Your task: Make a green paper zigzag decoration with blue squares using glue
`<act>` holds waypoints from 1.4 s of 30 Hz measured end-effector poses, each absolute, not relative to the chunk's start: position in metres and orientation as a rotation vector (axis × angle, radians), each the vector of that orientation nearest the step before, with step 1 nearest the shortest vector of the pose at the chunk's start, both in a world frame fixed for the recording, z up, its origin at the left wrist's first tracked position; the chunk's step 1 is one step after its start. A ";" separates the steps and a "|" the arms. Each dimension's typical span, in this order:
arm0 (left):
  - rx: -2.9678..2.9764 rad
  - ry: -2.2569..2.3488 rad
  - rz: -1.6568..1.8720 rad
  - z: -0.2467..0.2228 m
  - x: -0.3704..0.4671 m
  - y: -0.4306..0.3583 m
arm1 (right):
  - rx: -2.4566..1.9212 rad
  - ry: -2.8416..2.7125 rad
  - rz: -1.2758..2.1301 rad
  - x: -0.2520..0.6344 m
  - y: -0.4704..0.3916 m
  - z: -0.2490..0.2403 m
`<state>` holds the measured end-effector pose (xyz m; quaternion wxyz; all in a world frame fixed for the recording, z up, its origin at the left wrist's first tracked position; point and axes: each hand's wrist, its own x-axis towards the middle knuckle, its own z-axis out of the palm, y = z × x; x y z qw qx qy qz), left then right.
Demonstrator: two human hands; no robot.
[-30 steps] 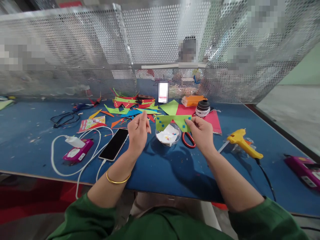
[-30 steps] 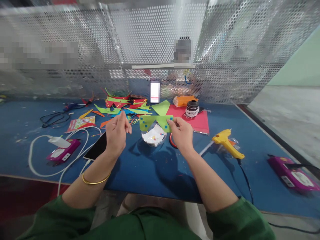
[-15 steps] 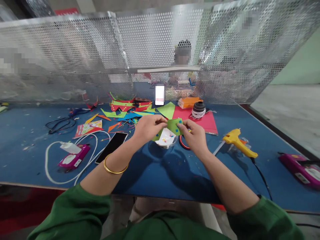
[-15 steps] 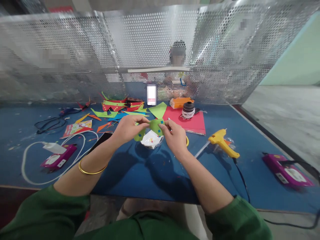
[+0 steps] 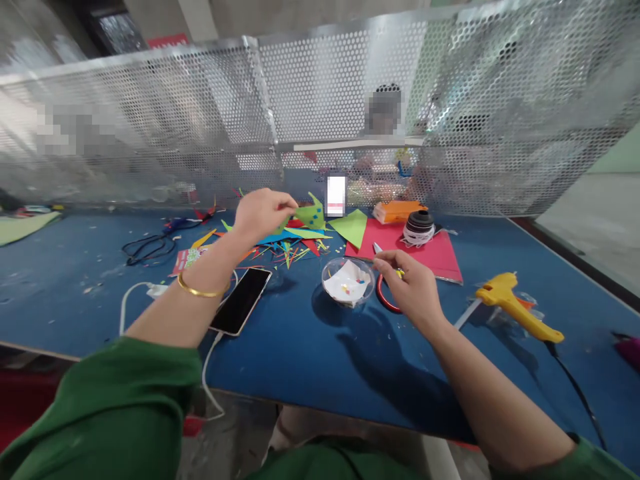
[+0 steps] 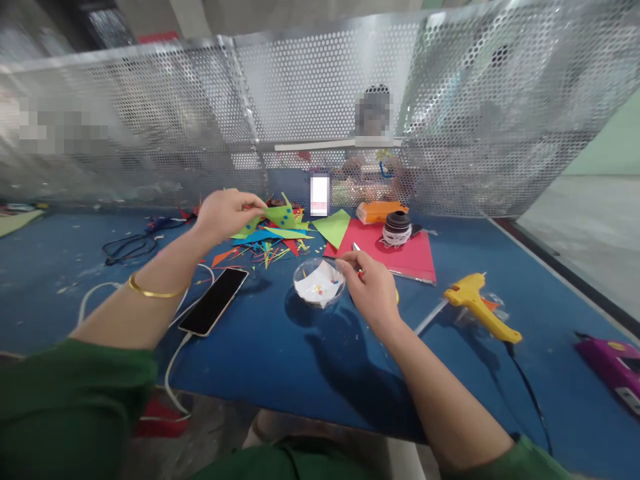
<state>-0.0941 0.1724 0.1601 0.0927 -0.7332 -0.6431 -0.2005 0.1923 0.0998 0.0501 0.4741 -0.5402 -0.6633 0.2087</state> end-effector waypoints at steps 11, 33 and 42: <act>-2.007 -2.230 0.054 0.152 -0.219 0.297 | -1.357 -1.791 0.392 0.184 0.102 0.039; -1.889 -2.234 -0.215 0.141 -0.209 0.305 | -1.259 -1.986 0.248 0.176 0.101 0.029; -2.226 -1.874 -0.178 0.114 -0.072 0.252 | -1.210 -1.985 0.162 0.175 0.098 0.033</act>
